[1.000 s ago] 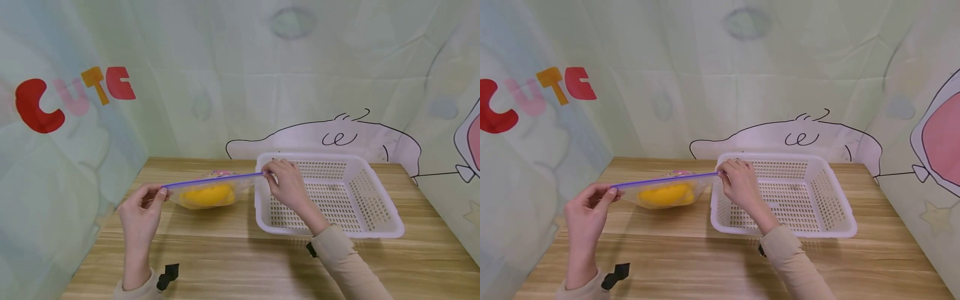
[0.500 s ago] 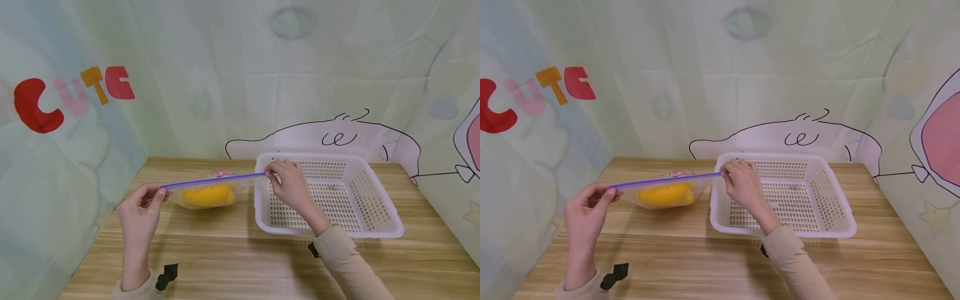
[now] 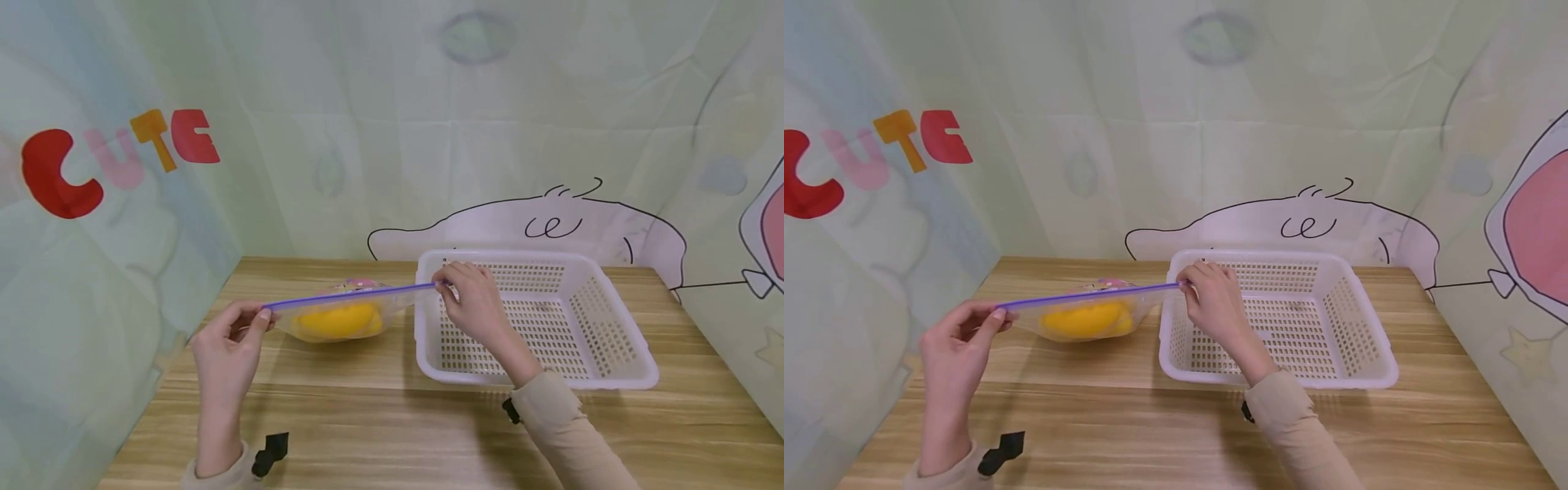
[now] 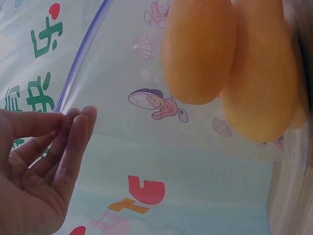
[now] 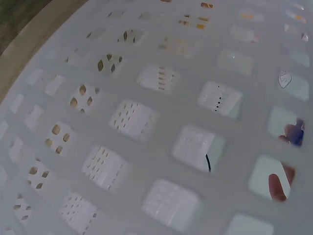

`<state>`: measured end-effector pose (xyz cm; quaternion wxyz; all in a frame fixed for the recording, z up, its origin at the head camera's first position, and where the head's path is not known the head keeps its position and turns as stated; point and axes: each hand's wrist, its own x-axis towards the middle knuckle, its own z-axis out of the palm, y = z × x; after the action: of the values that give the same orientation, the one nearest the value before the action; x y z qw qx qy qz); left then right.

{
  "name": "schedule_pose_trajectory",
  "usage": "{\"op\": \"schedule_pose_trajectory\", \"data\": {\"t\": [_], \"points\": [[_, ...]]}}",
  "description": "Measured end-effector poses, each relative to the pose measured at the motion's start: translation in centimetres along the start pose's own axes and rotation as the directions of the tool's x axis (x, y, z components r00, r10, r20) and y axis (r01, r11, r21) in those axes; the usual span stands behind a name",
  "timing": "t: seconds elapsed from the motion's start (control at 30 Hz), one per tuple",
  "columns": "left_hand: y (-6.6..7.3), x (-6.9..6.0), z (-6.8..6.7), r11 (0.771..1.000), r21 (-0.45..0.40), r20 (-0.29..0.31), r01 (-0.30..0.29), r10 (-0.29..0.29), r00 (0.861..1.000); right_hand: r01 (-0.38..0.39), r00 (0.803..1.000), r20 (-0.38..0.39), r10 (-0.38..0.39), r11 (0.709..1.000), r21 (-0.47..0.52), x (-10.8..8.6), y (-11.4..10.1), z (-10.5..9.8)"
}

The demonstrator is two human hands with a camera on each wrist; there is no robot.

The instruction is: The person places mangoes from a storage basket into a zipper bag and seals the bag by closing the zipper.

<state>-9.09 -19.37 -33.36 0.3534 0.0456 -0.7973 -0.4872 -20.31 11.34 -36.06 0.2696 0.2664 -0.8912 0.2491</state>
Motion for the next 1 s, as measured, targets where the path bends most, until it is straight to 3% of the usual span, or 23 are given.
{"op": "schedule_pose_trajectory", "data": {"t": [0.37, 0.67, 0.8, 1.0], "points": [[0.2, -0.4, -0.1, 0.999, -0.013, 0.021, 0.047, -0.047, 0.999, -0.060, 0.997, 0.049, 0.055, 0.994, 0.096, -0.7, -0.4, -0.5], [0.4, -1.2, 0.2, 1.000, 0.000, 0.022, 0.011, -0.011, 1.000, -0.170, 0.980, -0.059, 0.190, 0.955, 0.242, -1.2, -3.7, -1.8], [0.6, -1.6, 0.4, 1.000, -0.001, 0.023, 0.004, -0.004, 1.000, -0.232, 0.971, 0.006, 0.239, 0.933, 0.276, -1.4, -5.4, -1.9], [0.6, -2.2, 0.4, 1.000, -0.001, 0.034, -0.006, 0.006, 0.999, -0.352, 0.934, 0.172, 0.313, 0.888, 0.295, -1.5, -7.6, -1.1]]}}
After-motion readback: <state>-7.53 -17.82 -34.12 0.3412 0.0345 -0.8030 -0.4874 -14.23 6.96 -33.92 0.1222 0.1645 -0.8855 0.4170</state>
